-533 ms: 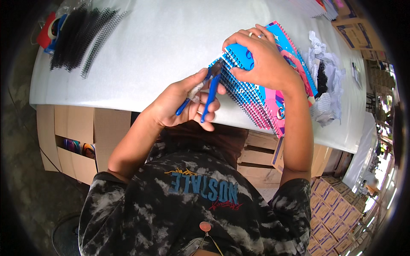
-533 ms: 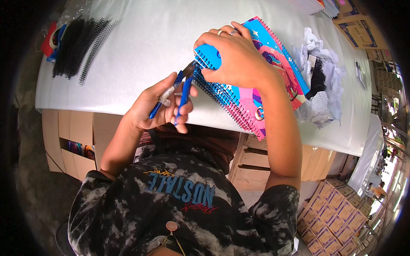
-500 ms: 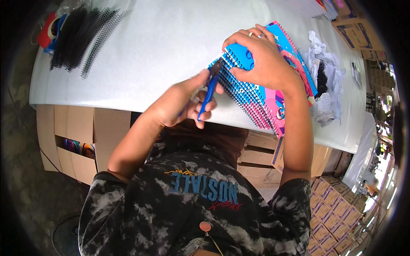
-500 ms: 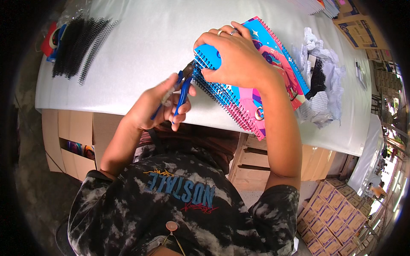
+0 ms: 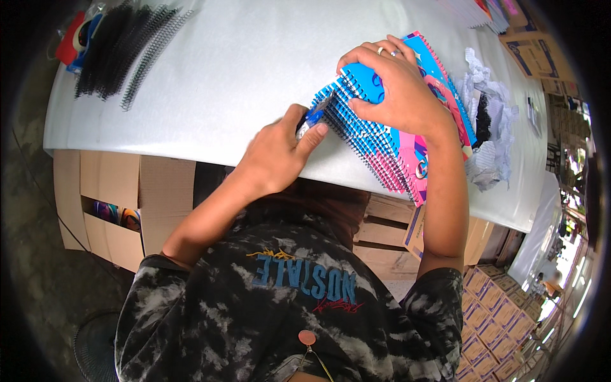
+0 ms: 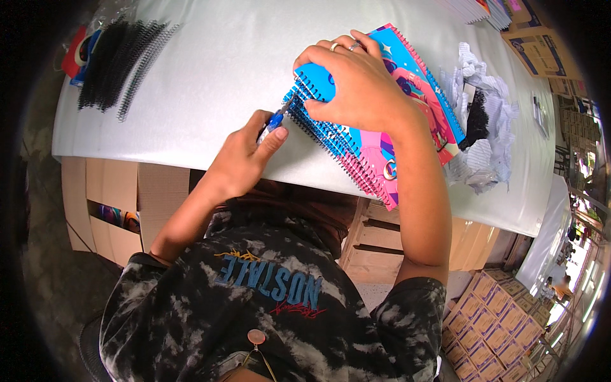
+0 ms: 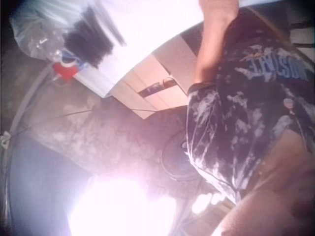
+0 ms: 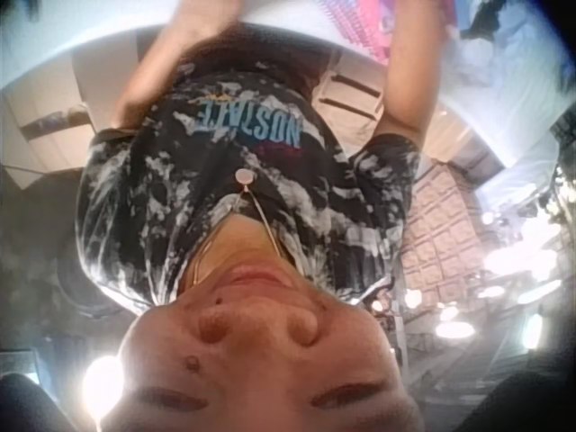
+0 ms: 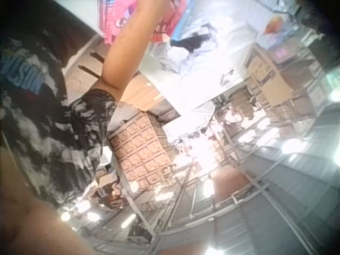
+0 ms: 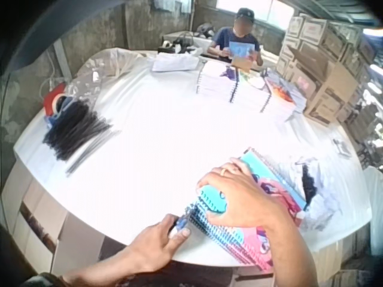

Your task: The person inserts metal spiral wires into the holes of notebook covers and secures them by hand. They then use pliers to crimp the ends of the spirals on a stack of notebooks.

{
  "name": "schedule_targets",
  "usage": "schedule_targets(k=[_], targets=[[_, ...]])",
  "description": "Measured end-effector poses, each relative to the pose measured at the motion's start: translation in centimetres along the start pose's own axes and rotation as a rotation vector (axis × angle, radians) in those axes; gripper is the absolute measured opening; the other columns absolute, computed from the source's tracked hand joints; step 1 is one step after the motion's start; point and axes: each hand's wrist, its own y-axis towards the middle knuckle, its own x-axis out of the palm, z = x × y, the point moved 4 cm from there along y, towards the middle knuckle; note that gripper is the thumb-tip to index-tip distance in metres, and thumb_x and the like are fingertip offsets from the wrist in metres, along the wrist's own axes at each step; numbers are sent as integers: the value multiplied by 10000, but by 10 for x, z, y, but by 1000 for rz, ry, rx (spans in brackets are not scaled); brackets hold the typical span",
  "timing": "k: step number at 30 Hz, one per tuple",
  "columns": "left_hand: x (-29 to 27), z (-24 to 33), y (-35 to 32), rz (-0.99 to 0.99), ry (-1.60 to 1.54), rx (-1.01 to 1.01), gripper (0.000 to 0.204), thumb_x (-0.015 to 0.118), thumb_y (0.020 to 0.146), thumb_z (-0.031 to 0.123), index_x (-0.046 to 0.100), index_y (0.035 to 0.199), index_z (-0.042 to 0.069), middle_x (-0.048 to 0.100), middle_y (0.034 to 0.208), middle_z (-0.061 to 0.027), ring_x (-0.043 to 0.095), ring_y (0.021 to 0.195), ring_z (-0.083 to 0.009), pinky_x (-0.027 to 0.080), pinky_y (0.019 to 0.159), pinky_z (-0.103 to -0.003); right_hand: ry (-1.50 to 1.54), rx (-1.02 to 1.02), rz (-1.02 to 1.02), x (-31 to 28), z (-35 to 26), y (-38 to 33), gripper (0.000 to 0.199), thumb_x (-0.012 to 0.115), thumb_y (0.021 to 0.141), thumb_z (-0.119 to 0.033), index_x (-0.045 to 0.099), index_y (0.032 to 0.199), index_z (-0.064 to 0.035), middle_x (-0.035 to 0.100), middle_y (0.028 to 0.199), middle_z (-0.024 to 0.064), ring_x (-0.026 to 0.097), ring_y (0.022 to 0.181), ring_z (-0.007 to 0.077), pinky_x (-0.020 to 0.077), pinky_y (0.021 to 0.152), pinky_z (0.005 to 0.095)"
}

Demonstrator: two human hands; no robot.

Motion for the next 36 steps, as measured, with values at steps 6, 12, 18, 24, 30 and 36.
schedule_targets(k=[6, 12, 18, 24, 30, 36], targets=[[8, -7, 3, -480, -1166, -182, 593, 296, 936, 518, 487, 1156, 1, 576, 829, -137, 634, 782, -269, 545, 675, -392, 4, 7, -4, 1, 1, 1, 380, 664, 630, -200, 583, 995, -137, 603, 1017, 104, 516, 1051, 254, 188, 1077, 405], [-6, 1, -1, 205, 486, 4, 588, 324, 931, 530, 485, 1162, 15, 593, 809, -109, 619, 787, -255, 500, 680, -367, -10, -6, 19, 1, 1, 2, 375, 666, 625, -204, 585, 984, -136, 609, 1001, 98, 522, 1038, 251, 195, 1072, 403], [5, -15, 1, -451, -1090, -183, 572, 293, 942, 510, 471, 1175, 19, 572, 895, -146, 630, 797, -262, 539, 655, -395, -4, -6, 15, 0, 1, 1, 372, 667, 626, -209, 587, 983, -139, 608, 997, 93, 524, 1029, 245, 196, 1070, 402], [-7, -7, -1, 136, 395, -67, 484, 315, 962, 442, 525, 1057, 16, 524, 670, -39, 562, 623, -140, 453, 541, -256, -17, -23, 35, 1, 1, 0, 373, 665, 629, -212, 586, 988, -143, 608, 1000, 94, 522, 1034, 248, 195, 1069, 401], [2, -20, 1, -284, -930, -225, 542, 262, 959, 461, 504, 1092, -5, 561, 787, -122, 598, 665, -217, 543, 700, -460, 2, -1, -1, 0, 1, 1, 381, 667, 625, -214, 586, 991, -146, 603, 1002, 108, 508, 1062, 258, 193, 1071, 401], [-10, -14, 1, -45, -24, -165, 494, 284, 970, 438, 498, 1052, 0, 469, 660, -20, 509, 539, -129, 458, 480, -260, -15, -4, 11, 1, 2, 0, 392, 671, 620, -221, 586, 996, -150, 598, 1017, 113, 501, 1079, 258, 190, 1072, 402]])
